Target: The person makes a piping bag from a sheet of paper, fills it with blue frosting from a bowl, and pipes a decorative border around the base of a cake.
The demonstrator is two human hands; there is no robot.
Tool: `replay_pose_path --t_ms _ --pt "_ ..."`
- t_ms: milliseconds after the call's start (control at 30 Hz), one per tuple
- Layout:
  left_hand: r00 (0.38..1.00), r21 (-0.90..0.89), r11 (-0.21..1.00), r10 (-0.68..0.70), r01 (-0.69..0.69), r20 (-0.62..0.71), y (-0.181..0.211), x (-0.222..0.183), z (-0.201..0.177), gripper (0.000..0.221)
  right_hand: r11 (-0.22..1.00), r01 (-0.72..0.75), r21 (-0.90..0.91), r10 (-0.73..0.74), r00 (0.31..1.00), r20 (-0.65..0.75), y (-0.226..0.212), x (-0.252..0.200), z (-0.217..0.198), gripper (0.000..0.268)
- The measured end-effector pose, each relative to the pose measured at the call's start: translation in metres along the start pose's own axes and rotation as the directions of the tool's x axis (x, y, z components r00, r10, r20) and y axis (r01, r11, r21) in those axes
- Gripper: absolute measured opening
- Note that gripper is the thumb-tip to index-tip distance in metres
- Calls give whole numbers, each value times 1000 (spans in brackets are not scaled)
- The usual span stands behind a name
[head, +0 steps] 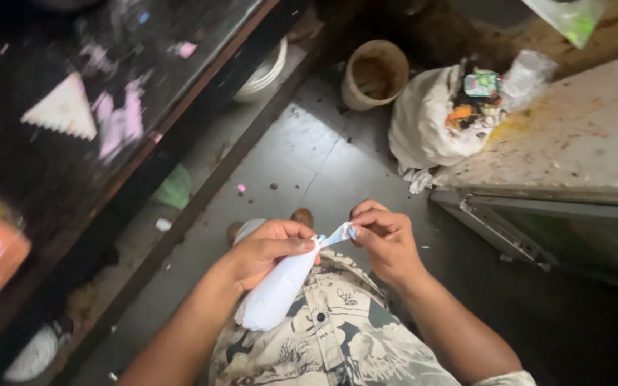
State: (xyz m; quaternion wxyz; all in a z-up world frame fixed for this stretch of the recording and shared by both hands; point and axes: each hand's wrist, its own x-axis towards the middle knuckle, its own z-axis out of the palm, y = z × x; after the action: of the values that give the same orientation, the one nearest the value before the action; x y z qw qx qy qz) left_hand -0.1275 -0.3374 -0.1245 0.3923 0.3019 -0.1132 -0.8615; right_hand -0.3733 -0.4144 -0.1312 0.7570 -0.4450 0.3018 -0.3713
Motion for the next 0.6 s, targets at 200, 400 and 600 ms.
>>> replay_pose_path --t_ms 200,400,600 --pt "984 175 975 -114 137 -135 36 76 6 23 990 5 141 26 976 -214 5 45 -74 9" --pt "973 417 881 -173 222 -154 87 172 -8 23 975 -220 40 217 883 -416 41 148 -305 21" --pt "919 161 937 -251 309 -303 124 255 -9 20 870 -285 403 489 392 -779 35 178 -427 38"
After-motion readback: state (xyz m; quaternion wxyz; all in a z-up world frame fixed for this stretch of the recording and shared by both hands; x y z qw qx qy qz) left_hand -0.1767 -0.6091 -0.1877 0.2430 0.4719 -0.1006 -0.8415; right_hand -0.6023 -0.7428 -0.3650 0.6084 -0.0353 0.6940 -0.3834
